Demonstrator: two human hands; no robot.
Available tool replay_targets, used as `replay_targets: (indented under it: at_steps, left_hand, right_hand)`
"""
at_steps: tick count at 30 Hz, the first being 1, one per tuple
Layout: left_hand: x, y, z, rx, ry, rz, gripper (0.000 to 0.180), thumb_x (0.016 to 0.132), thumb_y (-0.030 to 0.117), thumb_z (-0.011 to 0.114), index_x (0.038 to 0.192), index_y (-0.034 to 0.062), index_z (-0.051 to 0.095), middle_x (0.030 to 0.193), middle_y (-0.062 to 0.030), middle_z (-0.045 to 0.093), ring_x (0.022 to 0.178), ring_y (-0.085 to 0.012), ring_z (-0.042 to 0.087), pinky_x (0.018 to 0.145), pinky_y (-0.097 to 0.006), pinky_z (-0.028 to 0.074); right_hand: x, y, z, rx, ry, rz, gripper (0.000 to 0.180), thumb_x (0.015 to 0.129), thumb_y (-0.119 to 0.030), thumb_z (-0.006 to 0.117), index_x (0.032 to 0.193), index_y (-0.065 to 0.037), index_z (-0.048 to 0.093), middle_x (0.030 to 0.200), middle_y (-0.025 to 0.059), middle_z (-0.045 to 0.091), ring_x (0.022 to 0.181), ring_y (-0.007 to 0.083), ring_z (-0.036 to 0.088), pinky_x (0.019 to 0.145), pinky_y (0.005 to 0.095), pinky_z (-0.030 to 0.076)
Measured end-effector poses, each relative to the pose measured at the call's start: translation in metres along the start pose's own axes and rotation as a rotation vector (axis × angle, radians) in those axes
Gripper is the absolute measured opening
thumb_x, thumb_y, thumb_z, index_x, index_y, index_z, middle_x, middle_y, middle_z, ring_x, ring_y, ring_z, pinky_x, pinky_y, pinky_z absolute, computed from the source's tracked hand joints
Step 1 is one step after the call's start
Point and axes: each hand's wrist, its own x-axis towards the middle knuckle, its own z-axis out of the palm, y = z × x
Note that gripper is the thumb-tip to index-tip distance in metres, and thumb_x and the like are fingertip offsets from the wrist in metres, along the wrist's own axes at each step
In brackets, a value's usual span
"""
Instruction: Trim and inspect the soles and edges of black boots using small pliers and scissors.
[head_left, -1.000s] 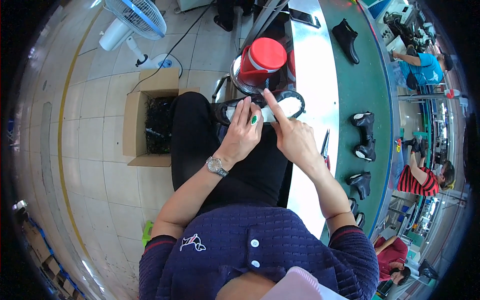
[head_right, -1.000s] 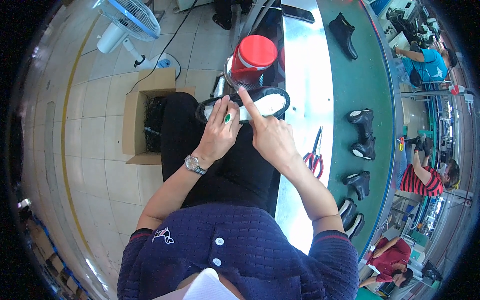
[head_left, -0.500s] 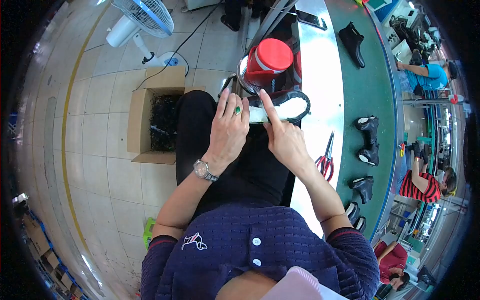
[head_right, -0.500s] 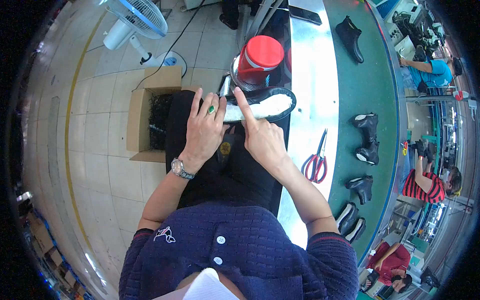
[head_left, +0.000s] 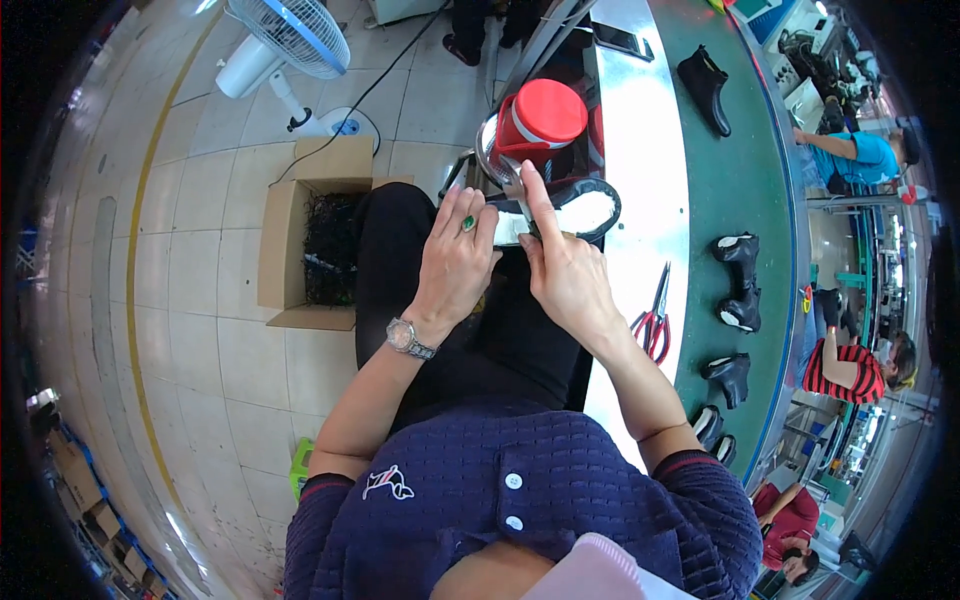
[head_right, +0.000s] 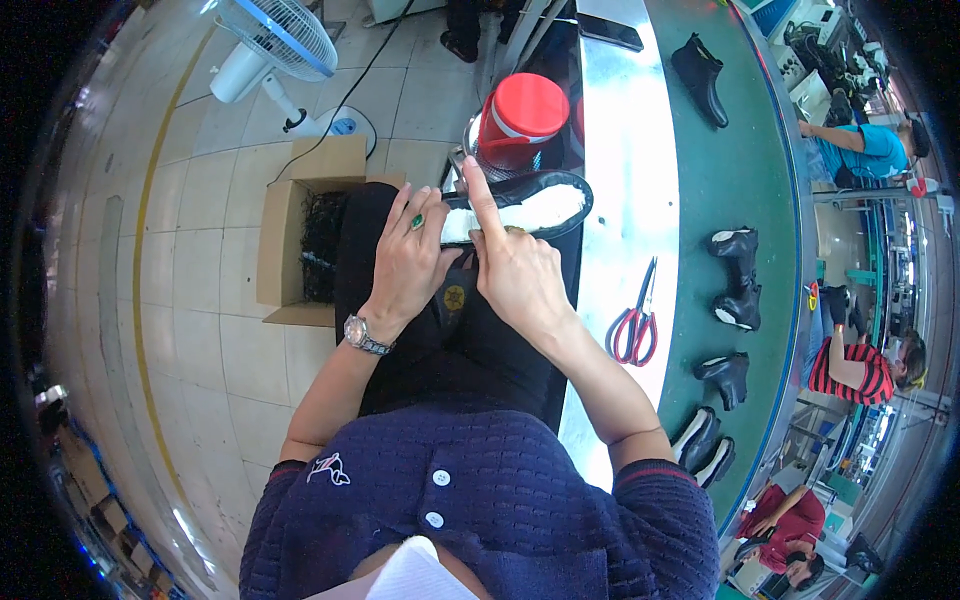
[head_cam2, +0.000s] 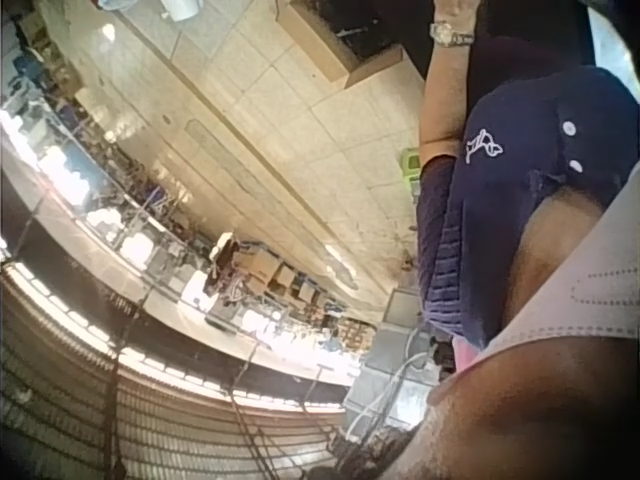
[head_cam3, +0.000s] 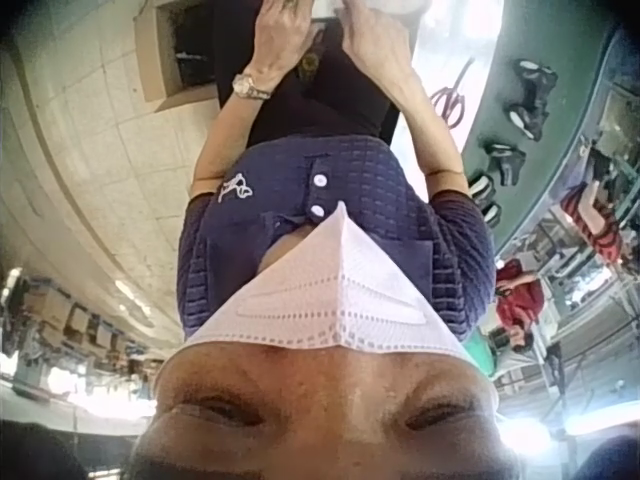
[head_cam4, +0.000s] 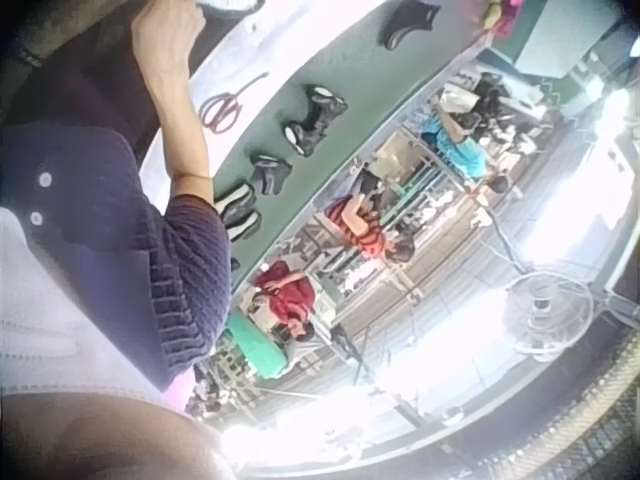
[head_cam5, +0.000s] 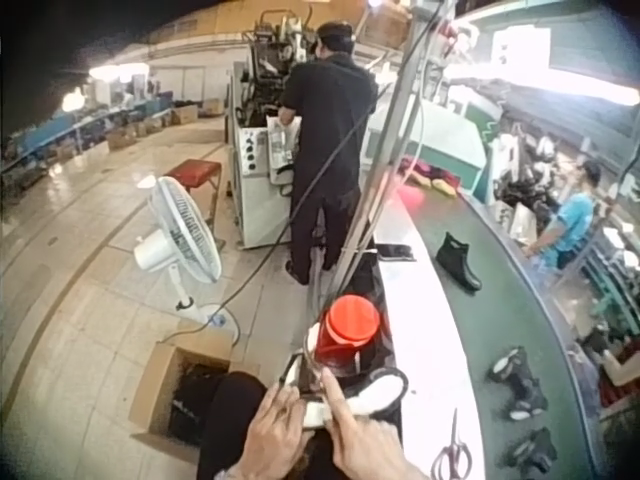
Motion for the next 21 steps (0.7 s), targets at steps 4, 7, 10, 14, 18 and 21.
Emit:
replay_targets:
  at_steps: [4, 7, 10, 14, 18, 21]
  left_hand:
    - [0.003, -0.002, -0.001, -0.059, 0.015, -0.008, 0.058, 0.062, 0.004, 0.08, 0.113, -0.0029, 0.052, 0.118, -0.021, 0.06, 0.122, -0.0333, 0.052, 0.113, -0.046, 0.031]
    - [0.005, -0.006, -0.003, -0.098, -0.024, 0.003, 0.059, 0.062, 0.005, 0.08, 0.113, -0.0022, 0.052, 0.118, -0.0194, 0.061, 0.122, -0.032, 0.052, 0.113, -0.047, 0.03]
    - [0.004, -0.011, -0.001, -0.081, -0.052, 0.018, 0.062, 0.063, 0.007, 0.081, 0.116, -0.002, 0.052, 0.12, -0.0177, 0.06, 0.123, -0.0306, 0.051, 0.114, -0.047, 0.03]
    - [0.002, -0.015, -0.008, -0.111, -0.054, 0.0, 0.073, 0.064, 0.01, 0.081, 0.128, -0.0029, 0.047, 0.126, -0.0175, 0.058, 0.128, -0.0296, 0.047, 0.114, -0.046, 0.028]
    - [-0.027, -0.008, -0.026, -0.319, -0.025, -0.167, 0.098, 0.069, 0.022, 0.081, 0.146, -0.0033, 0.025, 0.135, -0.0272, 0.045, 0.133, -0.0372, 0.038, 0.112, -0.042, 0.031]
    - [-0.063, -0.006, -0.042, -0.723, -0.199, -0.477, 0.105, 0.075, 0.048, 0.077, 0.146, -0.0065, 0.022, 0.142, -0.0282, 0.037, 0.131, -0.0399, 0.041, 0.1, -0.04, 0.044]
  right_hand:
    - [0.002, 0.007, 0.009, 0.012, 0.006, -0.02, 0.079, 0.087, -0.008, 0.054, 0.153, -0.022, 0.012, 0.063, 0.0236, 0.062, 0.063, 0.0413, 0.065, 0.059, 0.0526, 0.051]
    - [0.012, 0.02, -0.01, -0.034, -0.042, -0.08, 0.081, 0.085, -0.007, 0.056, 0.152, -0.023, 0.014, 0.069, 0.0238, 0.064, 0.064, 0.0425, 0.065, 0.061, 0.0528, 0.051]
    - [0.024, 0.031, -0.029, -0.071, 0.127, -0.067, 0.079, 0.087, -0.007, 0.055, 0.152, -0.025, 0.014, 0.082, 0.0242, 0.066, 0.067, 0.0404, 0.066, 0.062, 0.0518, 0.051]
    - [0.03, 0.055, -0.034, -0.235, 0.032, 0.004, 0.077, 0.091, -0.009, 0.054, 0.153, -0.027, 0.013, 0.091, 0.0235, 0.065, 0.07, 0.0394, 0.066, 0.066, 0.0499, 0.053]
    - [-0.001, 0.041, -0.041, 0.001, -0.272, 0.093, 0.075, 0.091, -0.008, 0.055, 0.153, -0.023, 0.016, 0.082, 0.0208, 0.067, 0.062, 0.0322, 0.066, 0.067, 0.0453, 0.052]
    - [-0.029, 0.015, -0.049, 0.376, -0.494, 0.253, 0.071, 0.092, -0.009, 0.058, 0.152, -0.014, 0.02, 0.076, 0.0143, 0.067, 0.052, 0.0208, 0.062, 0.064, 0.0358, 0.052]
